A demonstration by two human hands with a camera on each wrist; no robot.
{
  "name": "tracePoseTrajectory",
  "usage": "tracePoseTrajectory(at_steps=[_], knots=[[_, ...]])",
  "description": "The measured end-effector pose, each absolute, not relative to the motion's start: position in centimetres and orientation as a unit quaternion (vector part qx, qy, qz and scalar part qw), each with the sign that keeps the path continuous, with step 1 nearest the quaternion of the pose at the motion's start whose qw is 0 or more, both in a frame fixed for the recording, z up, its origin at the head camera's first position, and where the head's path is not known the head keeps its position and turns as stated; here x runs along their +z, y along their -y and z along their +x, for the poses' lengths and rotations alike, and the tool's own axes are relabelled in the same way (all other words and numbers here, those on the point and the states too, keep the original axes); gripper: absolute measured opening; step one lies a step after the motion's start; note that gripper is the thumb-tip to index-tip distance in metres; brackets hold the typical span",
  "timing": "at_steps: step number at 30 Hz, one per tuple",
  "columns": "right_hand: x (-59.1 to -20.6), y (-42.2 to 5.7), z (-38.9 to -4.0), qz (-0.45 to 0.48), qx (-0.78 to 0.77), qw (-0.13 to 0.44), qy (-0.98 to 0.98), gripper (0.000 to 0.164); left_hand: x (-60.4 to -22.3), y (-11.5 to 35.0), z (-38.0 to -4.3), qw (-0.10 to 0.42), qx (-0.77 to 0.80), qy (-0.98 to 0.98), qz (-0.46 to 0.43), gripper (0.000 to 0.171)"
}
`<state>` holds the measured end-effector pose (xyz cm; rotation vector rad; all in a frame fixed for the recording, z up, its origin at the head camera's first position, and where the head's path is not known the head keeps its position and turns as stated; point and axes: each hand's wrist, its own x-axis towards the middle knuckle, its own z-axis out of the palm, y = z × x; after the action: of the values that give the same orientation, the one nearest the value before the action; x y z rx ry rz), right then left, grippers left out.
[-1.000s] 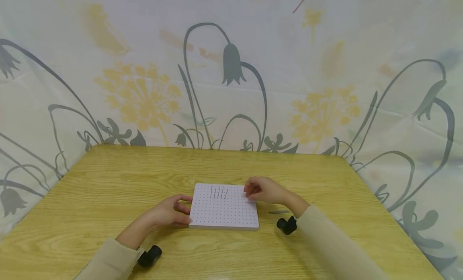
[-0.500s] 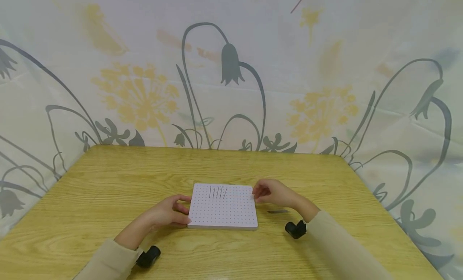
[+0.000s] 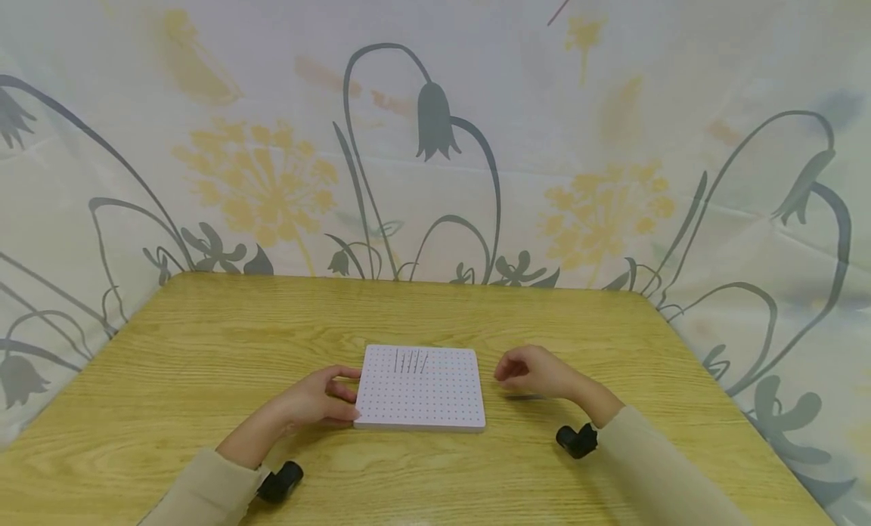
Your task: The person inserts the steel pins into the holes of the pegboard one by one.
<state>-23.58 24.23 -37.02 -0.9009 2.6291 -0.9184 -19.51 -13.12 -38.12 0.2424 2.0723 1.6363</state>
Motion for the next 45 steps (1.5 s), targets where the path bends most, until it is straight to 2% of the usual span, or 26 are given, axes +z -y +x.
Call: tracePoseTrajectory(at_steps=[14,33,39,45], knots=[[-37.0,-26.2,-23.1,-0.305,-0.303,0.129,-0.893,0.005,-38.1,13.0,-19.6,0.242,0.597,-0.760,0.088,0.065],[-37.5,-26.5,-23.1,-0.303,-0.312,0.181,-0.883,0.005,-38.3,13.1,-19.6,0.243,0.593,-0.762,0.095,0.064],[-37.4,-26.5,-23.1,-0.308,-0.315,0.181,-0.879,0.007,-38.3,13.2,-19.6,0.247,0.599,-0.755,0.100,0.065],[-37.3,-26.3,-23.0,-0.319,-0.311,0.159,-0.881,0.009,-38.2,13.3,-19.5,0.252,0.605,-0.748,0.104,0.066]])
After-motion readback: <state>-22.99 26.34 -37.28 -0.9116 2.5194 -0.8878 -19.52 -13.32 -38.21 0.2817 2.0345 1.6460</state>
